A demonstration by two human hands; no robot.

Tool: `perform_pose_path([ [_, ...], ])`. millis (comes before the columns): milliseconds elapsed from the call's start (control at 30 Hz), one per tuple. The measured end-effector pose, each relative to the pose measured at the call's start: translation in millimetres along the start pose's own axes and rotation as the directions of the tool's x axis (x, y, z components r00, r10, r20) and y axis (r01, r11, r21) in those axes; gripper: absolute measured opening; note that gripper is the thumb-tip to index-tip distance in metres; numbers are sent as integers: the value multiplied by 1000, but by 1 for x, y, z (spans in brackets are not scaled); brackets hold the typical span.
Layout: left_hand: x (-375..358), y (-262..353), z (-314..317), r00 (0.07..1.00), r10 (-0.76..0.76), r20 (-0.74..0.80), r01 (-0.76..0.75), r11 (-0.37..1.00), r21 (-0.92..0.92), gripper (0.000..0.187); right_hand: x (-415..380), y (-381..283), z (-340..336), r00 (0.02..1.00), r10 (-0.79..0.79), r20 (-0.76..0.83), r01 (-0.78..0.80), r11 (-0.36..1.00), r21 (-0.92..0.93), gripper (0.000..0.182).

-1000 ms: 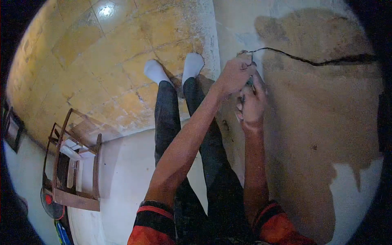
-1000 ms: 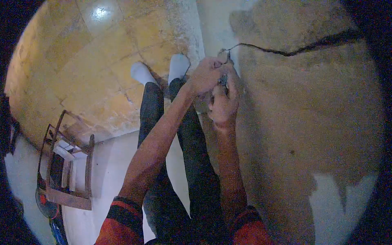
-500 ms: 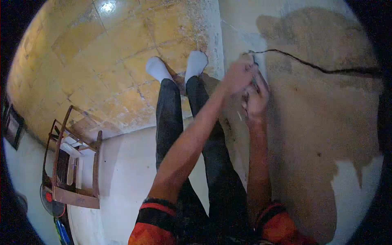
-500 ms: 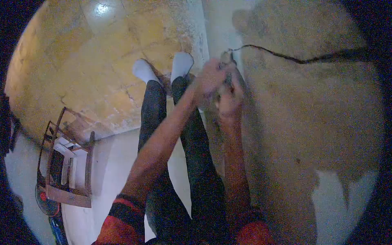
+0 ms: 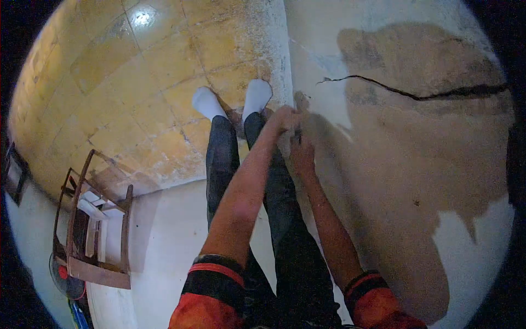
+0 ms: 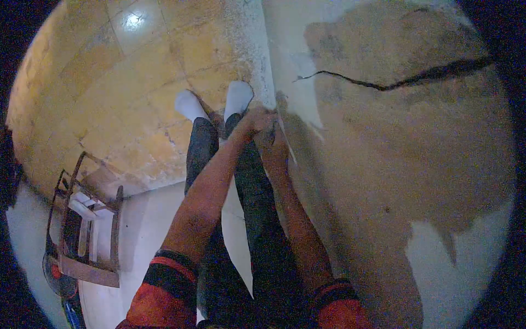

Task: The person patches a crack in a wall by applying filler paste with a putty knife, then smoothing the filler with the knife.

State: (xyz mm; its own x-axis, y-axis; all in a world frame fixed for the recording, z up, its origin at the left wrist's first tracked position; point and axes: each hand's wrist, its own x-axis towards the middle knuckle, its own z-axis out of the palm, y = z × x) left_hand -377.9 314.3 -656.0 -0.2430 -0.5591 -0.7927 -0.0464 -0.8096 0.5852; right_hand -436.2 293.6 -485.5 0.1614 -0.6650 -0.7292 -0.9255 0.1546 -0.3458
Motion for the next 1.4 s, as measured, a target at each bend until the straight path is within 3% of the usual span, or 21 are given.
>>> perform_pose_path([
  [33, -4, -39, -1, 982, 186, -38, -178, 972, 151, 40, -15, 15, 8, 999, -5, 41, 8, 998, -65, 39],
  [100, -59, -43, -43, 984, 180, 5, -178, 967, 184, 37, -39, 40, 20, 992, -18, 124, 30, 995, -97, 39],
  [133, -106, -15, -72, 997, -7, 78, 1, 997, 72, 33, -49, 52, 24, 986, -29, 165, 40, 997, -65, 38],
  [200, -135, -74, -77, 993, -116, 27, 117, 909, -400, 27, -56, 65, 32, 976, -38, 214, 44, 999, -20, 38],
  [233, -159, -74, -96, 979, 168, -119, -190, 957, -217, 24, -57, 69, 37, 974, -36, 225, 39, 999, -8, 38],
  [300, -195, -75, -132, 970, 47, -240, -120, 946, -300, 21, -57, 49, 31, 965, -30, 261, 42, 998, -38, 35],
  [333, -205, -79, -147, 920, -362, -149, 216, 788, -577, 21, -54, 11, 15, 958, -28, 285, 53, 995, -79, 33],
  [367, -214, -83, -166, 919, -352, -178, 185, 783, -594, 22, -50, -19, 5, 952, -27, 306, 66, 991, -119, 31],
  [433, -227, -81, -194, 914, -334, -230, 124, 771, -625, 24, -47, -47, 1, 972, -117, 203, 104, 992, 75, 33],
  [533, -243, -27, -232, 891, -253, -378, 114, 929, -353, 28, -32, -79, -8, 980, -132, 151, 97, 970, 223, 38],
  [667, -245, 64, -251, 898, -113, -424, 20, 976, -217, 41, -39, -161, -73, 966, 52, 252, -179, 839, 514, 45],
  [767, -243, 136, -243, 929, -32, -369, -16, 992, -127, 47, -42, -182, -100, 987, -14, 161, -112, 657, 745, 57],
  [867, -233, 194, -211, 931, 154, -330, -190, 978, -81, 49, -51, -201, -115, 998, 64, 1, -26, 393, 919, 47],
  [933, -232, 229, -183, 930, 247, -273, -289, 949, -125, 51, -53, -195, -124, 999, 33, -11, -5, 461, 887, 51],
  [1033, -219, 247, -133, 844, 409, -346, -407, 910, 84, 55, -60, -178, -121, 995, 60, -77, 38, 484, 874, 50],
  [1133, -235, 264, -101, 876, 369, -309, -388, 922, 1, 56, -54, -153, -102, 960, 104, -261, 170, 527, 833, 41],
  [1200, -228, 256, -87, 867, 369, -336, -394, 919, -7, 56, -49, -133, -93, 949, 116, -292, 171, 589, 790, 36],
  [1267, -224, 252, -81, 825, 389, -410, -405, 913, 52, 56, -42, -115, -87, 972, 123, -200, 72, 654, 753, 34],
  [1367, -221, 256, -81, 820, 371, -437, -378, 923, 75, 52, -34, -103, -71, 930, 20, -367, 237, 731, 640, 41],
  [1400, -218, 256, -81, 830, 367, -420, -367, 926, 85, 50, -32, -113, -78, 959, 61, -278, 183, 617, 766, 39],
])
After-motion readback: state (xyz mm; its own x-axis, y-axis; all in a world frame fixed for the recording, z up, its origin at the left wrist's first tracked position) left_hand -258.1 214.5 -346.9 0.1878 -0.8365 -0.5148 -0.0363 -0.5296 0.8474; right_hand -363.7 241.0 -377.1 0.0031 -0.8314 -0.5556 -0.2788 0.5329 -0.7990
